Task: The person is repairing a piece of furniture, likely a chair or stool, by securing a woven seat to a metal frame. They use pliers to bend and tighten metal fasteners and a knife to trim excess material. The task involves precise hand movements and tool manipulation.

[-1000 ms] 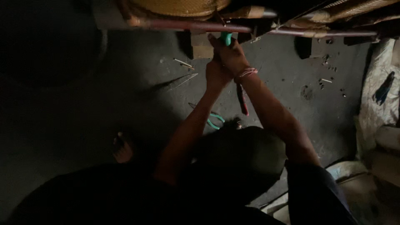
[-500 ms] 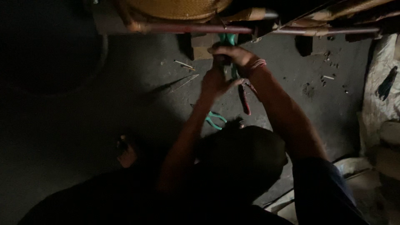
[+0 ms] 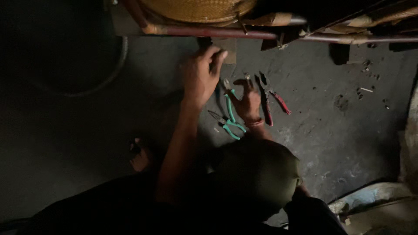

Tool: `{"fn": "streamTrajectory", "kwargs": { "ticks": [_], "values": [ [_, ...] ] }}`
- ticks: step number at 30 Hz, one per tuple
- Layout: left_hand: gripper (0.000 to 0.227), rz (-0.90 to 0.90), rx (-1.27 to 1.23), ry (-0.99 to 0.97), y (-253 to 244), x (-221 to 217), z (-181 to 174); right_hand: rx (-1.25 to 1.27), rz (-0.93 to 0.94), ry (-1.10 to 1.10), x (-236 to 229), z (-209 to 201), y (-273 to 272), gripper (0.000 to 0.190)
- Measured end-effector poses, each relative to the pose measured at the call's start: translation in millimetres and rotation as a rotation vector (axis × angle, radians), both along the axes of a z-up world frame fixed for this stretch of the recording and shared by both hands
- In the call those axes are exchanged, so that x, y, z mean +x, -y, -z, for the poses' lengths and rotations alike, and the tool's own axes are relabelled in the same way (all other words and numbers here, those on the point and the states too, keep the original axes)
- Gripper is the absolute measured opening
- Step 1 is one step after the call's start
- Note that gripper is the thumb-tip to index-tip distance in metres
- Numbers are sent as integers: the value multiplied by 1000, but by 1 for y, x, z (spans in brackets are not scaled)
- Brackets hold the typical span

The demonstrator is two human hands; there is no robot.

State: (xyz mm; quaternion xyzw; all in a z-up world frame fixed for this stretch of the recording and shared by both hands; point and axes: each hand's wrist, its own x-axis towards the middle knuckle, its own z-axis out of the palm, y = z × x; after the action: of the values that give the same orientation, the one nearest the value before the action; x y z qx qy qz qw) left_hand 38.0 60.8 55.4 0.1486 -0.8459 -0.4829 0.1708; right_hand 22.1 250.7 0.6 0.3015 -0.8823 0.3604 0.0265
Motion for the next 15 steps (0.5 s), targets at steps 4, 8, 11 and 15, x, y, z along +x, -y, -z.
{"fn": "streamTrajectory", "kwargs": {
  "ticks": [4,8,11,15],
  "values": [
    [13,-153,-3,-408,1,-5,-22,-167,155,217,-26,-59,10,19],
    [14,-174,-81,-468,0,-18,-30,-416,4,71,-49,-86,30,21],
    [19,-190,-118,-475,-6,-25,-34,-613,-43,348,-51,-84,39,44],
    [29,-119,-241,-611,-8,-41,-35,-420,-72,106,-44,-75,36,62]
  ]
}}
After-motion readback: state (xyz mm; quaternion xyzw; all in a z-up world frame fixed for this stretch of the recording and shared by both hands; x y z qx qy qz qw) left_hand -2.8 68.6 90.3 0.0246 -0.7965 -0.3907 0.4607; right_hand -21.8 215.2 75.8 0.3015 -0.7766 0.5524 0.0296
